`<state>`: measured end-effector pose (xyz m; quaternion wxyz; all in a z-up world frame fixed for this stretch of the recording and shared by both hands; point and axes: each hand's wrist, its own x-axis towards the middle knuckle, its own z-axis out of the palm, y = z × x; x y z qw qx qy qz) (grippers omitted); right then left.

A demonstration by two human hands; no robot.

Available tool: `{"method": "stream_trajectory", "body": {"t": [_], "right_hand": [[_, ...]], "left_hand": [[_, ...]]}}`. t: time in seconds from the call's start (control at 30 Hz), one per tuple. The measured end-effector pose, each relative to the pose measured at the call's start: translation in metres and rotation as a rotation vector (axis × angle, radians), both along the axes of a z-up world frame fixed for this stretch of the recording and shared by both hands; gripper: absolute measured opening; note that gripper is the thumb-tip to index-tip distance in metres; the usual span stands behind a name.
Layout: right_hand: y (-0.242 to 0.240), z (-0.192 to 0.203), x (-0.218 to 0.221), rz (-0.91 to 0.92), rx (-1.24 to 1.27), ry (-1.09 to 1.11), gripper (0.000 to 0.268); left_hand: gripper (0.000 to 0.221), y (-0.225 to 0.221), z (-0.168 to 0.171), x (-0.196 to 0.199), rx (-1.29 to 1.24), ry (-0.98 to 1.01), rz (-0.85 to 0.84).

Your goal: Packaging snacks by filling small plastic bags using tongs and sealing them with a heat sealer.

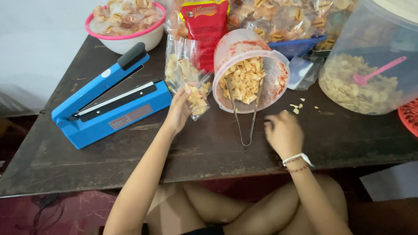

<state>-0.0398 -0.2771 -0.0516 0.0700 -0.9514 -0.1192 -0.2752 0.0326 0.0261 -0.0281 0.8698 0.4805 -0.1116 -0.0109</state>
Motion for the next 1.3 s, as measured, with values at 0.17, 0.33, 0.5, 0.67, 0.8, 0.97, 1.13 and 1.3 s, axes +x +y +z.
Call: {"method": "stream_trajectory", "body": {"t": [0.17, 0.33, 0.5, 0.67, 0.8, 0.97, 1.13, 1.3], "right_hand": [[0.0, 0.019, -0.023, -0.274, 0.175, -0.238, 0.04], [-0.015, 0.025, 0.006, -0.082, 0.454, -0.223, 0.007], [-0.022, 0.037, 0.017, -0.02, 0.741, -0.022, 0.014], [-0.016, 0.037, -0.016, 0.129, 0.517, -0.292, 0.077], [0.024, 0.038, -0.041, 0.305, 0.562, -0.256, 0.061], [0.074, 0.026, -0.041, 0.501, 0.49, -0.321, 0.012], [0.116, 0.037, -0.054, 0.579, 0.514, -0.423, 0.03], [0.109, 0.064, -0.018, 0.598, 0.798, -0.291, 0.031]], "left_hand": [[0.034, -0.002, 0.0, -0.002, 0.034, 0.006, 0.024], [0.037, 0.001, -0.012, 0.006, 0.194, -0.013, 0.079], [0.039, -0.003, -0.002, -0.001, 0.236, -0.037, 0.122], [0.046, -0.009, -0.004, -0.002, 0.159, -0.081, 0.102], [0.042, -0.009, -0.011, 0.002, 0.184, -0.062, 0.109], [0.041, -0.009, -0.025, 0.011, 0.265, -0.078, 0.101], [0.046, -0.012, -0.034, 0.013, 0.194, -0.08, 0.077], [0.042, -0.007, 0.001, -0.007, 0.221, -0.09, 0.084]]}}
